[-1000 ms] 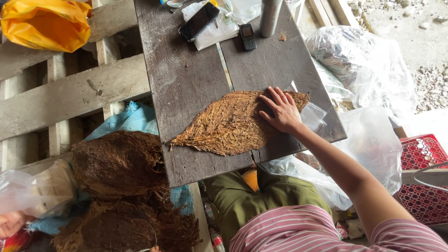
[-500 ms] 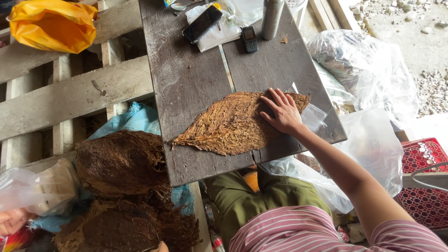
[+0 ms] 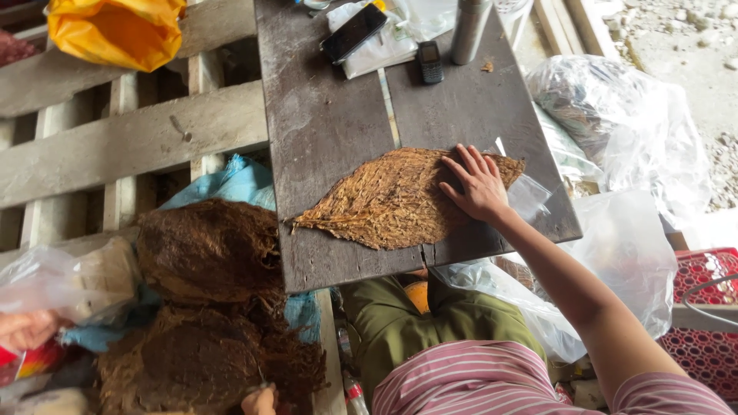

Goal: Flattening, folding, and packaging dried tobacco leaves into plastic bags.

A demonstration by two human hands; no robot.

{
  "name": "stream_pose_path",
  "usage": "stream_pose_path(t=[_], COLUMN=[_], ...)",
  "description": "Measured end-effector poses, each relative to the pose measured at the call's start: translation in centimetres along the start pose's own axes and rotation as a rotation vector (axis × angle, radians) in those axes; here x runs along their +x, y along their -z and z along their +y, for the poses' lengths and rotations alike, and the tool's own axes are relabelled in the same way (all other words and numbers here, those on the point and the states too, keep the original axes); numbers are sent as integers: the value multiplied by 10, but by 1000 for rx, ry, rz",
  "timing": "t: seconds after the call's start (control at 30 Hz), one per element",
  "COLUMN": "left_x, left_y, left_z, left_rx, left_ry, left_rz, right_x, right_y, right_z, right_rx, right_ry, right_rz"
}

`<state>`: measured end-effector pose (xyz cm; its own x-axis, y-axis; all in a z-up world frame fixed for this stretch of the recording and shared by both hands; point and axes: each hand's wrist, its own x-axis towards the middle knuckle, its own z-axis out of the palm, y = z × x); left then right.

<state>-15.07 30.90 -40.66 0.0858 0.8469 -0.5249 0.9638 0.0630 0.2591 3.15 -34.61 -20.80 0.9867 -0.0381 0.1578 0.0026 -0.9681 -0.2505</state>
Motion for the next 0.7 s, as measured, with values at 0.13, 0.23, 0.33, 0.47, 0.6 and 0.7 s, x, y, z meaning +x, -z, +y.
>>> stream_pose_path(t=[0.13, 0.23, 0.33, 0.47, 0.6, 0.7], left_x=[-36, -27, -8, -4, -15, -29], left_y=[27, 43, 38, 27, 15, 7], left_z=[29, 15, -3, -13, 6, 30], left_rx=[-213, -571, -823, -917, -1066, -1056], left_ry=[138, 192, 122, 78, 317, 392], left_rz=[-217, -469, -695, -665, -493, -250], right_x=[-1, -1, -2, 0, -1, -1], right_y=[-6, -2, -1, 1, 5, 7], right_z=[5, 4, 3, 1, -1, -3], right_rx=[4, 19, 6, 9, 30, 39], right_ry=[55, 50, 57, 55, 37, 30], right_rz=[57, 32, 51, 7, -14, -20])
